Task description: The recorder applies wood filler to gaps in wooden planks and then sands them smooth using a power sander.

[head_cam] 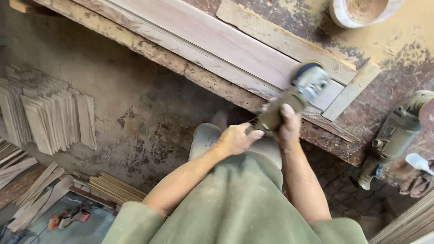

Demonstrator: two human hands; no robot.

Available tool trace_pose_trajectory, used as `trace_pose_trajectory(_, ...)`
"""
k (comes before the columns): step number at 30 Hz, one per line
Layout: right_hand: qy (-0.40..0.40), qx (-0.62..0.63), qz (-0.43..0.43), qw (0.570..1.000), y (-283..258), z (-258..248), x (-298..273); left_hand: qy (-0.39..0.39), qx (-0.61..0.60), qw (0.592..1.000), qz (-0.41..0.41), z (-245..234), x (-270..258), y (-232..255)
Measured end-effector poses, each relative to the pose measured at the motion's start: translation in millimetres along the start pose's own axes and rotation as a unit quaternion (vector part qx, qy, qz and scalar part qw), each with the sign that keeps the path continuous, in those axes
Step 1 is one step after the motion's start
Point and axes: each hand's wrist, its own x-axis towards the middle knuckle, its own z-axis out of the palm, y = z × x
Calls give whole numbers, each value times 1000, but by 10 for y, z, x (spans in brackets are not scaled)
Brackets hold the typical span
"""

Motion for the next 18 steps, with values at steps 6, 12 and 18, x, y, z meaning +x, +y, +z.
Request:
trace_pose_trajectory(6,-168,-145,52,974,487,1277,340,202,-110,973,-4,-284,145,-1164)
trace_pose_trajectory(12,-176,-216,100,955,1276,1712,507,290,-250,924,4,-653,-149,-1281)
trace_pose_trajectory(18,-165,-168,64,970,860,726,102,184,-68,980,26,-175,-279,-1240)
